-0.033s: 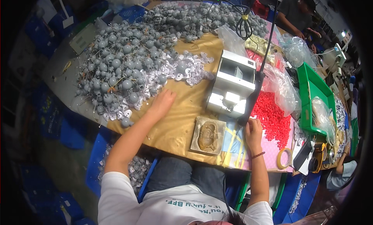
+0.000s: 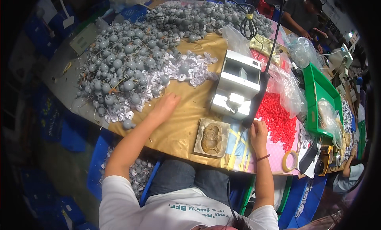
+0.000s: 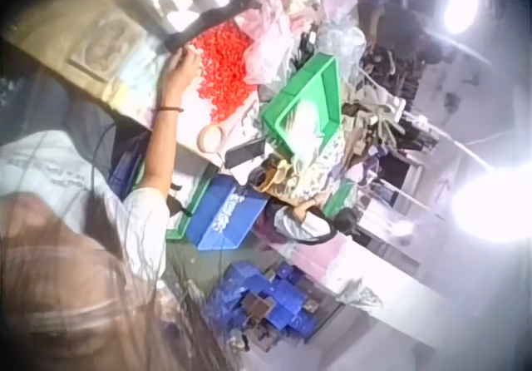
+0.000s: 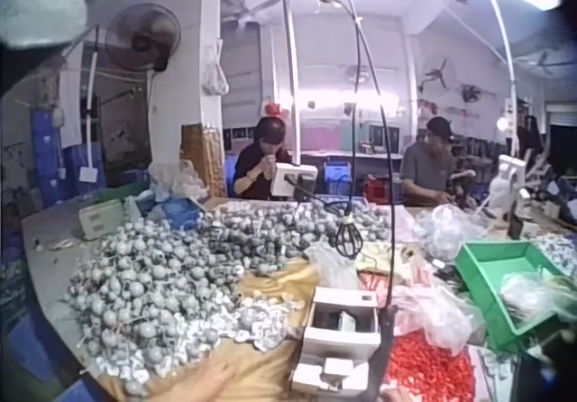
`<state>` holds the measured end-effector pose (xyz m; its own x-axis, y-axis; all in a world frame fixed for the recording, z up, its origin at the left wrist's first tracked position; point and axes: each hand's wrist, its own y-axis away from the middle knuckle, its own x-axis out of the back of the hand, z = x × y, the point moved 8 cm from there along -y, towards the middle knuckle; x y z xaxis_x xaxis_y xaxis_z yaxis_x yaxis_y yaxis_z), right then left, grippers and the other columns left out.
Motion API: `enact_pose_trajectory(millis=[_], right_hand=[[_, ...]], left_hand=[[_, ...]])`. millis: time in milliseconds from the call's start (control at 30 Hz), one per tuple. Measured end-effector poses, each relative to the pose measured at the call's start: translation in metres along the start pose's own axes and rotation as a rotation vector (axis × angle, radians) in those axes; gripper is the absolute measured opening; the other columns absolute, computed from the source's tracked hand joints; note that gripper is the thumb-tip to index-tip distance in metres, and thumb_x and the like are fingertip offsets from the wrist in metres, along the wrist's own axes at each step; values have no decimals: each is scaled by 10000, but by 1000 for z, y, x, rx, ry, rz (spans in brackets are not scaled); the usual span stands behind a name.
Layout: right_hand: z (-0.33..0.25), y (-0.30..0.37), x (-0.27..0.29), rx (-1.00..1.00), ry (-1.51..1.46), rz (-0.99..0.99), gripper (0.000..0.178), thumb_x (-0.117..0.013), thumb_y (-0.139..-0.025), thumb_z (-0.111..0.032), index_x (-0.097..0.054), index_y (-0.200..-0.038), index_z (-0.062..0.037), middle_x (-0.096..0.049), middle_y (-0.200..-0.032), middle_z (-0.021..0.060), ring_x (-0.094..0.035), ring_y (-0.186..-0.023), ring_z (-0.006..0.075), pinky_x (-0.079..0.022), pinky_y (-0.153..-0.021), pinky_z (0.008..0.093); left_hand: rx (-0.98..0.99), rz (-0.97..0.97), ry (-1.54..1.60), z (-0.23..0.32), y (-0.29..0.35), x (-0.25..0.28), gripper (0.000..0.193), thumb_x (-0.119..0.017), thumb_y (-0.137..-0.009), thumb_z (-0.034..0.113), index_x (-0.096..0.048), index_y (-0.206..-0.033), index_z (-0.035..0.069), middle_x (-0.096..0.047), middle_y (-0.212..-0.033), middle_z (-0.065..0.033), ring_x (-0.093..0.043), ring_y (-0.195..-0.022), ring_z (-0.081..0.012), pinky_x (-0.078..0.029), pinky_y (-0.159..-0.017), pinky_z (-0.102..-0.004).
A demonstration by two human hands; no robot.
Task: The recorder is testing and assembling small round plastic toy components using a testing fixture and a handheld power tool on a factory workbench.
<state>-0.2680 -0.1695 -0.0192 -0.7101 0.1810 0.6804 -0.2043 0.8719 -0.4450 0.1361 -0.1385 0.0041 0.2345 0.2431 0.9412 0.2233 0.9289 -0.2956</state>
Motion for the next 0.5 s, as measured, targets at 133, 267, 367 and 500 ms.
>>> enact_pose_trajectory(millis=[133, 267, 367, 500], right_hand=[[1, 1, -1, 11, 46, -27, 125, -683, -847, 22, -650, -963, -10, -577, -857, 133, -606, -713, 271, -497, -637, 366], [-3, 1, -6, 31, 66, -55, 137, -677, -845, 25, -641, -971, -16, -587, -864, 133, -603, -727, 280, -496, -645, 376], [-4, 1, -5, 33, 87, -65, 150, -666, -841, 33, -630, -979, -14, -592, -871, 139, -602, -761, 299, -495, -674, 391], [-1, 0, -7, 50, 134, -53, 158, -658, -841, 35, -618, -985, -16, -591, -885, 150, -597, -819, 325, -490, -726, 415]], left_hand=[[-13, -47, 182, 28, 12, 15, 170, -685, -766, 19, -590, -904, -7, -577, -983, -147, -588, -973, -367, -529, -822, -439], [-61, -57, 212, 28, 31, 22, 202, -685, -771, 18, -628, -962, -14, -581, -1124, -162, -565, -1076, -353, -528, -863, -426], [-88, -100, 146, 32, 39, 22, 201, -635, -803, -8, -648, -1004, -10, -568, -1217, -165, -539, -1146, -343, -525, -890, -416], [-11, -214, 63, 30, 37, 25, 290, -585, -855, 0, -654, -1136, 12, -579, -1240, -150, -543, -1157, -340, -498, -945, -415]])
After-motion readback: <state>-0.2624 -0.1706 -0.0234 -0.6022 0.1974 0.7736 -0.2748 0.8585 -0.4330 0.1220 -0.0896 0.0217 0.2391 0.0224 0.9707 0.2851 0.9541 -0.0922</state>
